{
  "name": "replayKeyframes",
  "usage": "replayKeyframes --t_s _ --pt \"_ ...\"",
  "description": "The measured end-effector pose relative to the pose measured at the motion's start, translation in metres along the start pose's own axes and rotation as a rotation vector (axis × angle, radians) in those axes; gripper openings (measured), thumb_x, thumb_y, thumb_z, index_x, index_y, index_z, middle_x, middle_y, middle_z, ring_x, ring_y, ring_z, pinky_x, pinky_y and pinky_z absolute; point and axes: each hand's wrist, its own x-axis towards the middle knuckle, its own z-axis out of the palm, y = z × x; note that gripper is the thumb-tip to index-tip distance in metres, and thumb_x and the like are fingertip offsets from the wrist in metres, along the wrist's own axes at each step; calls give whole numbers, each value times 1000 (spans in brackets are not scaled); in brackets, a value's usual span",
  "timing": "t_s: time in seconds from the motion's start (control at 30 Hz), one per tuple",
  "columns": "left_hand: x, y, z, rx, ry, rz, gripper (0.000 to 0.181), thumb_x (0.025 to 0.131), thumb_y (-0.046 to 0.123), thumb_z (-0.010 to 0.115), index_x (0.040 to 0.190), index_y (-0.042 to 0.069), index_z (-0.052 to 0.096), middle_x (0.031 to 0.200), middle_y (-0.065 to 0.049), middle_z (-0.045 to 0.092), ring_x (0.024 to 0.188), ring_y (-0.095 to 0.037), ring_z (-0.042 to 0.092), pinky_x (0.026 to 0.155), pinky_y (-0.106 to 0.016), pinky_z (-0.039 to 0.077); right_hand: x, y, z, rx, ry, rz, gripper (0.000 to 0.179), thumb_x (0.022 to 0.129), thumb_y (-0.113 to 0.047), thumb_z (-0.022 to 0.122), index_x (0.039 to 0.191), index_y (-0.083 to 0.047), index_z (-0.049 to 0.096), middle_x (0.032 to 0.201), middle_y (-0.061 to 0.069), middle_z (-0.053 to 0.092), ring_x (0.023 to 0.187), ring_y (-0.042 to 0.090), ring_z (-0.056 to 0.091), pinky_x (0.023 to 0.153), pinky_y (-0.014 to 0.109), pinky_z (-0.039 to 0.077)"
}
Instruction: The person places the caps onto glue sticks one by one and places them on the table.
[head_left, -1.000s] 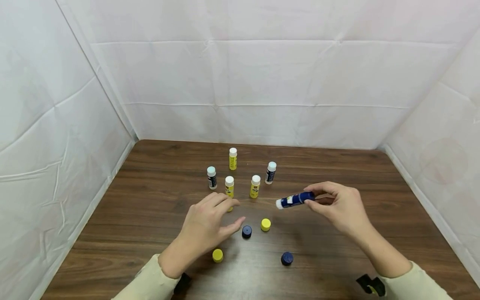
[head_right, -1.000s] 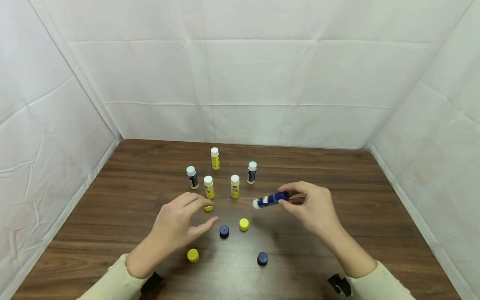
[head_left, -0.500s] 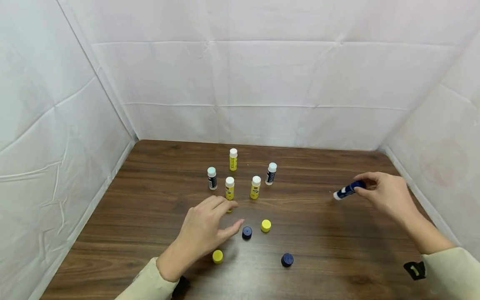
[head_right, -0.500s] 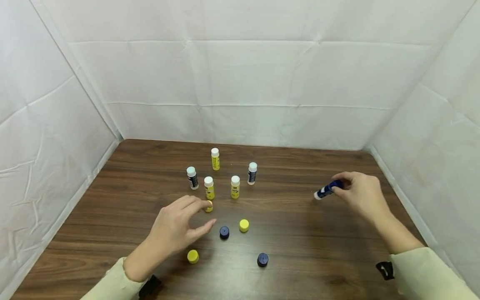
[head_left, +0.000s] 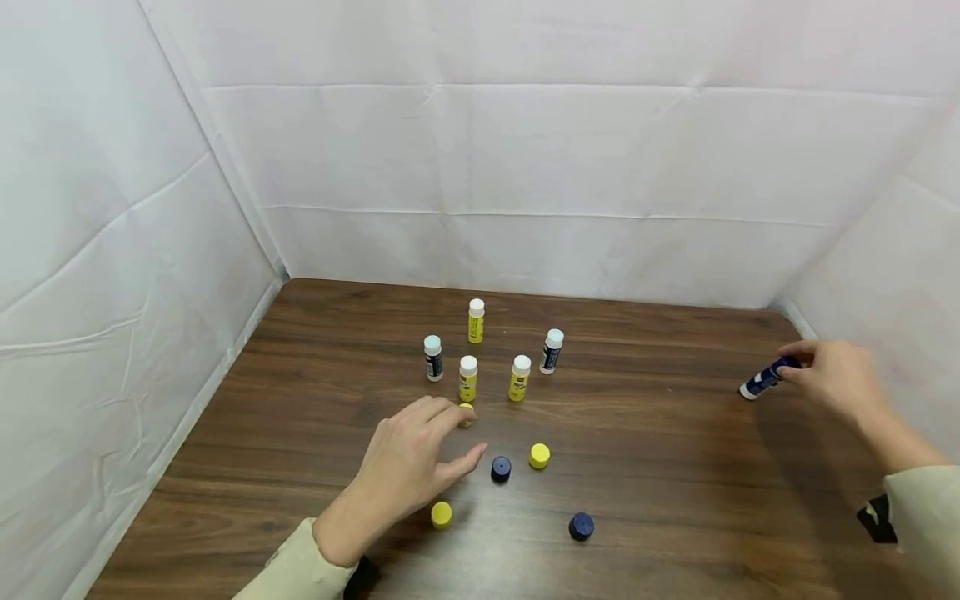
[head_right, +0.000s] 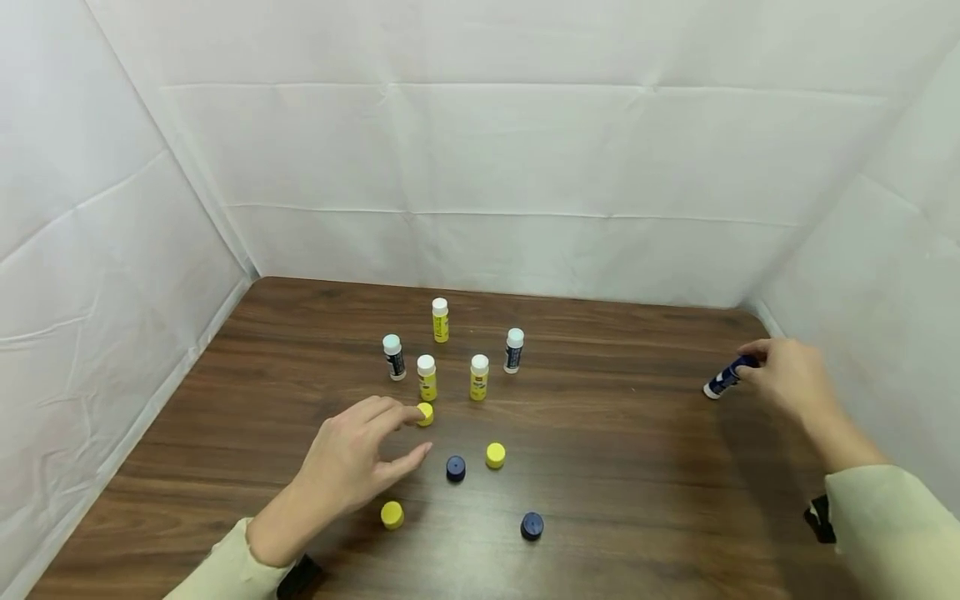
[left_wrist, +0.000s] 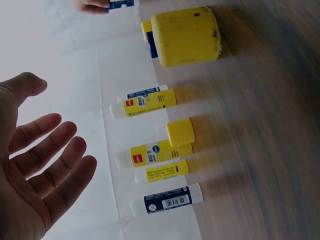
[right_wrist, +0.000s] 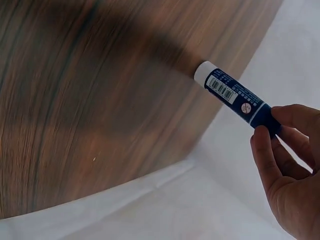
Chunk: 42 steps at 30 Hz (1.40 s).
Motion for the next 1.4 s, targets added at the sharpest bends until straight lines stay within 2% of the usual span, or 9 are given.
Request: replayKeyframes --t_s 0.17,0.3,0.5,0.67,0.77,0.93,1.2,1.4 --pt "0 -1 0 9 -18 -9 26 81 35 83 99 17 75 88 9 68 77 -6 62 58 -24 55 3 14 -4 -14 -27 45 31 90 -15 75 110 8 71 87 22 73 76 39 65 62 46 42" --pt "-1 -2 0 4 -31 -21 26 81 34 84 99 18 74 89 8 69 78 -6 62 59 -23 55 8 17 -4 -32 -30 66 32 90 -15 73 112 8 71 89 24 73 79 44 65 65 50 41" --pt "-1 -5 0 -25 -49 -54 23 82 31 85 98 18 74 90 7 70 79 -5 63 62 -24 56 10 20 -4 -44 -6 34 32 87 -15 75 111 6 71 85 21 73 77 46 65 69 54 38" --pt "1 -10 -1 -38 -56 -84 20 84 29 84 97 18 74 90 8 70 78 -6 64 62 -23 55 10 21 -5 -37 -18 36 34 88 -17 74 113 6 69 92 24 74 89 55 64 81 61 33" --pt "2 -15 -1 -58 -57 -127 18 83 27 84 96 19 74 90 9 71 76 -8 65 63 -24 54 9 20 -5 -34 -27 36 36 89 -17 74 114 7 68 95 25 74 95 56 63 84 62 32" --pt "3 -23 0 -88 -92 -208 15 85 26 83 96 20 74 87 12 68 75 -8 64 62 -23 52 7 20 -6 -33 -30 32 36 89 -17 75 115 7 67 95 25 74 95 57 62 82 62 31" --pt "7 -40 5 -123 -133 -343 13 89 24 79 97 16 74 90 4 72 77 -14 67 67 -28 55 6 16 -6 -24 -30 36 36 90 -16 74 116 8 66 94 25 74 96 57 62 86 64 31" --pt "15 -53 13 -174 -129 -474 10 91 22 77 98 16 74 91 3 72 78 -13 68 70 -29 57 3 14 -8 -22 10 46 35 91 -16 73 117 6 66 97 26 73 95 56 63 83 60 34"
